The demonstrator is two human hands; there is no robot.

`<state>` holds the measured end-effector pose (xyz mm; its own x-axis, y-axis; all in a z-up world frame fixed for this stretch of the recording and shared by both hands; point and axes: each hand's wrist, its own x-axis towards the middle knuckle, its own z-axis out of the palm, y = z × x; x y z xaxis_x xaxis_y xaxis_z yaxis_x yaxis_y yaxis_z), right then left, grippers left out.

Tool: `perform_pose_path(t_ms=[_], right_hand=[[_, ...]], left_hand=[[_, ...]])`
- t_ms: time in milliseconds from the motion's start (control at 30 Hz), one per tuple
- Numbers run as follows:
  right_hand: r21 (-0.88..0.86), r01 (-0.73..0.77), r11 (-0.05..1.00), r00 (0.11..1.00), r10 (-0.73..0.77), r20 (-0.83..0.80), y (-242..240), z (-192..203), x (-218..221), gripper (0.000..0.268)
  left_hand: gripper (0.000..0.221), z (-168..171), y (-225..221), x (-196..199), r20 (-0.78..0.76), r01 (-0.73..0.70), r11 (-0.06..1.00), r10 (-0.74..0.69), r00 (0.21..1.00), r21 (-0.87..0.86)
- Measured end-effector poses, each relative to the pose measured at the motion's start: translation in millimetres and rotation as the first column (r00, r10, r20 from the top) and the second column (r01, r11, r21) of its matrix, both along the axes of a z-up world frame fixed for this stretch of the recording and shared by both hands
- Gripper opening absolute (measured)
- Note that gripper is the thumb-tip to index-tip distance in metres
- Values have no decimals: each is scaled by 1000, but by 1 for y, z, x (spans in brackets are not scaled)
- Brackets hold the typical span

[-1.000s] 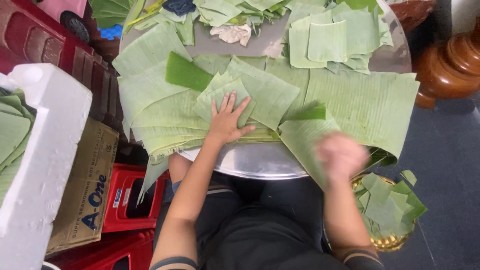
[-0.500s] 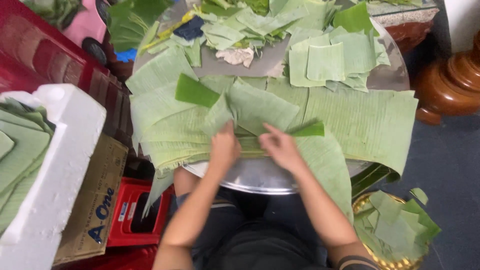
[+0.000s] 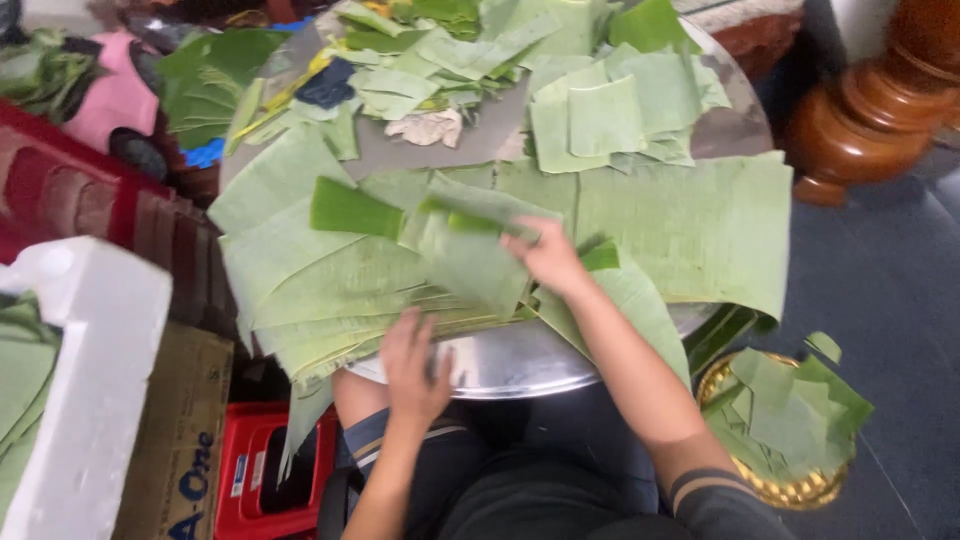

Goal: Sorting and stacking banana leaves on a metal tray for preparation.

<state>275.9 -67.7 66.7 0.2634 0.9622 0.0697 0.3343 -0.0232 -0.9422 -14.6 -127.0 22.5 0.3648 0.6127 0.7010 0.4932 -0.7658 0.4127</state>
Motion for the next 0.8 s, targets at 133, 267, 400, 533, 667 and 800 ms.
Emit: perform_pose_path(t_ms=[133,267,400,533,667,800], right_hand=[[41,367,929,899,-343,-273,17,61,55,54],[53,518,854,818,-476,-324,35,139,97,51],[32,538,842,802,-499,-328,76,124,162,55],[-202,473,857,880,-448,157,49,95,176,112],[-47,172,984,913,-141,382,-40,89,102,75],[-20,-207,978,813,183,553,-128,48,33,85]], left_hand=[[35,-14,-1,-28,20,-212,975,214,977,-60],[25,-30,-8,-37,-3,-226,964,228,974,-139],[25,-30,-10,-29,29,-224,967,229,973,-120],[21,-22,-5,-27,76,-218,961,233,969,-168],[18,-8,23,-35,61,-238,963,247,967,-124],[29,35,56,-21,-72,-163,976,154,985,-146]])
